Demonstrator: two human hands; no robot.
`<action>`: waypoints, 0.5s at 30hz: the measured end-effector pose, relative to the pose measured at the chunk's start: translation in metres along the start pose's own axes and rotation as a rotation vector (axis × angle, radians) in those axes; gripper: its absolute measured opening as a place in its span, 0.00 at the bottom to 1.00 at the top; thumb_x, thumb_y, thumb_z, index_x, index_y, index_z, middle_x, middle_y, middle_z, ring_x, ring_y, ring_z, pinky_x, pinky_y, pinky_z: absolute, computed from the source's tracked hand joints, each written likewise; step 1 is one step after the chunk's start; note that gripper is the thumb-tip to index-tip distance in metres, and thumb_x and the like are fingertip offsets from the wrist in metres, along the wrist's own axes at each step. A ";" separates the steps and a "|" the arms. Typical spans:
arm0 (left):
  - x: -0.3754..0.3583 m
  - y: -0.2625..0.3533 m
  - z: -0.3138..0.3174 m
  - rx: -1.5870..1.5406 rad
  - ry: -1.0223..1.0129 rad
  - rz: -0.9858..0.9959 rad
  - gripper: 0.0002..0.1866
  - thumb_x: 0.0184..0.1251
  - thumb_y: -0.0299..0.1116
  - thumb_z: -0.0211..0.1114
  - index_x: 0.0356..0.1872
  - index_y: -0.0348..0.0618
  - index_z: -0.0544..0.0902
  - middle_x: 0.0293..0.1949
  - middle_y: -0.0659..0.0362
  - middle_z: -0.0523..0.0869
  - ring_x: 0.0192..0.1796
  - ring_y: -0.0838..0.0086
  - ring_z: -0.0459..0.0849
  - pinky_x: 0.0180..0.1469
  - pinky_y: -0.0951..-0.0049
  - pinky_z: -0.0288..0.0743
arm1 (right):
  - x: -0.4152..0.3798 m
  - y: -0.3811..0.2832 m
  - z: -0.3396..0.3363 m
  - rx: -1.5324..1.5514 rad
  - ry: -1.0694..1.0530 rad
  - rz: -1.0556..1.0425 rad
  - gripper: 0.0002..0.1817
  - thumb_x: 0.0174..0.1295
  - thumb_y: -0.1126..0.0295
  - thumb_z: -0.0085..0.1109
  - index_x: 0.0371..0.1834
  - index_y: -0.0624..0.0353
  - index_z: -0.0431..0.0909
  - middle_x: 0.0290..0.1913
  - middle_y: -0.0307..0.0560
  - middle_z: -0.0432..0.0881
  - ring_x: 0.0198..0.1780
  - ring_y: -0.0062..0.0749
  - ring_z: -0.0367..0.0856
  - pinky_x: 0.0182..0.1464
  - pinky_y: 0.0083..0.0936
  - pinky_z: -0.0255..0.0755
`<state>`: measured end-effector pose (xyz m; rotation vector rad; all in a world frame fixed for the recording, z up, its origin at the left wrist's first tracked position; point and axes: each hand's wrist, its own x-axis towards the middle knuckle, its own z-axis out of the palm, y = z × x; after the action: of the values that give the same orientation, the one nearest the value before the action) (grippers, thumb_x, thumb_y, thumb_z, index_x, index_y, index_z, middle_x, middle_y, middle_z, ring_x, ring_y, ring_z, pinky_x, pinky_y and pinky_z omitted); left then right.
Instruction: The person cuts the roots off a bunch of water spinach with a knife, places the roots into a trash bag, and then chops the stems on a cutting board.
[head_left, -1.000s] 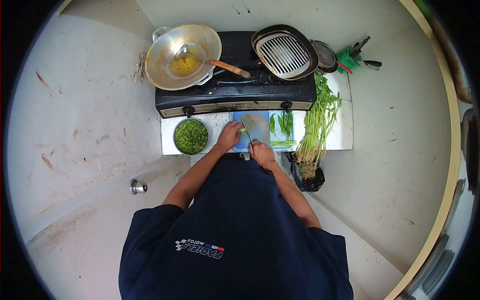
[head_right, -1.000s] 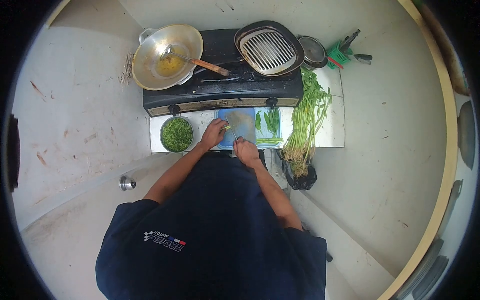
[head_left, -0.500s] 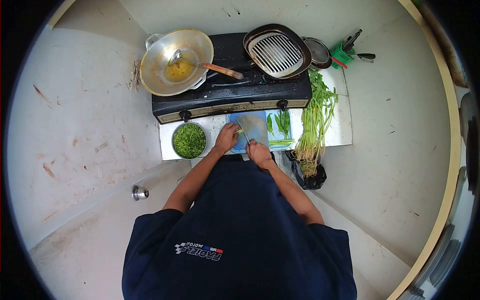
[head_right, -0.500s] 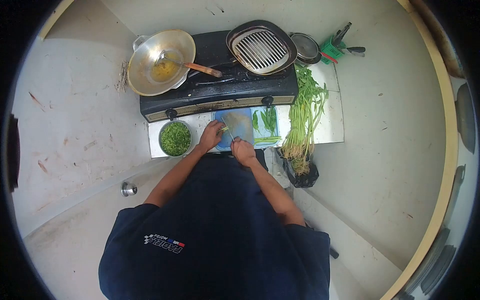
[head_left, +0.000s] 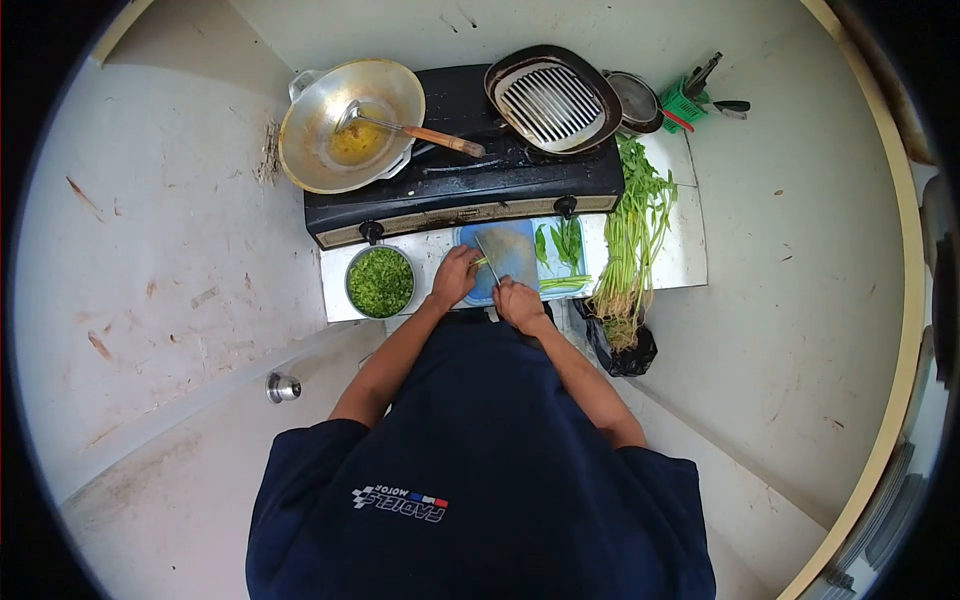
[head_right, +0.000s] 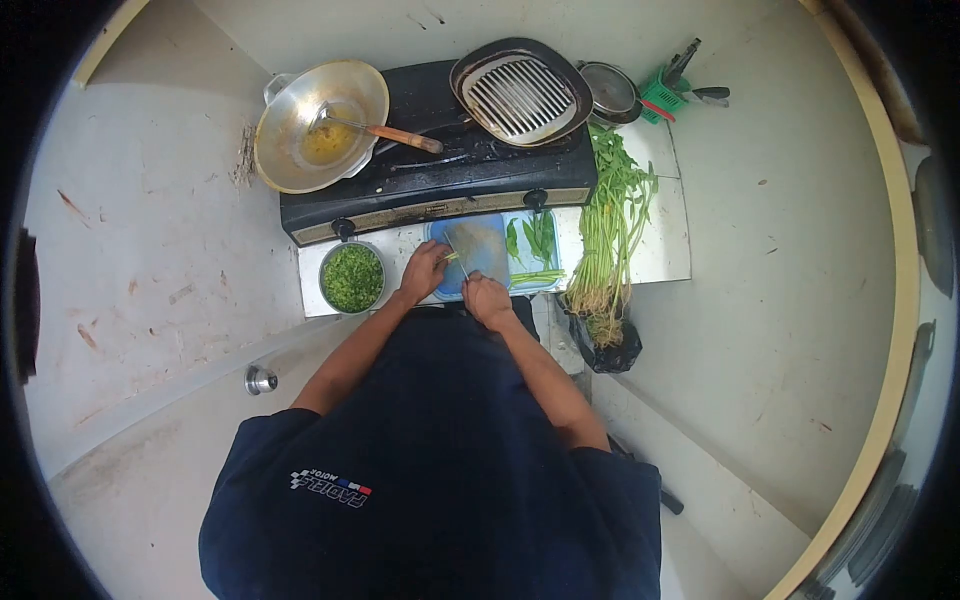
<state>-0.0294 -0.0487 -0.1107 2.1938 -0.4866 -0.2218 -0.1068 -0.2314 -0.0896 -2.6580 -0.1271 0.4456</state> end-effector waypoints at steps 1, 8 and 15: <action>0.000 0.002 -0.001 -0.006 -0.003 -0.004 0.10 0.65 0.21 0.67 0.46 0.36 0.85 0.41 0.46 0.85 0.50 0.47 0.84 0.57 0.53 0.78 | -0.003 0.000 -0.003 0.000 -0.016 0.013 0.20 0.79 0.58 0.48 0.42 0.68 0.77 0.33 0.65 0.89 0.38 0.60 0.91 0.45 0.50 0.84; 0.001 -0.006 0.000 -0.003 -0.018 0.031 0.12 0.64 0.20 0.65 0.48 0.37 0.86 0.40 0.46 0.84 0.51 0.47 0.83 0.57 0.53 0.78 | -0.001 0.006 0.005 0.000 -0.023 -0.013 0.21 0.79 0.57 0.47 0.42 0.68 0.77 0.32 0.64 0.89 0.36 0.59 0.91 0.43 0.49 0.85; 0.001 -0.001 0.000 -0.004 -0.009 -0.009 0.11 0.63 0.19 0.66 0.47 0.36 0.86 0.41 0.46 0.83 0.50 0.47 0.83 0.57 0.53 0.78 | -0.003 0.006 0.002 -0.013 -0.009 -0.023 0.21 0.80 0.57 0.46 0.42 0.68 0.76 0.32 0.64 0.89 0.37 0.58 0.91 0.43 0.49 0.85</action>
<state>-0.0288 -0.0487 -0.1115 2.1927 -0.4808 -0.2372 -0.1098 -0.2364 -0.0933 -2.6643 -0.1636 0.4504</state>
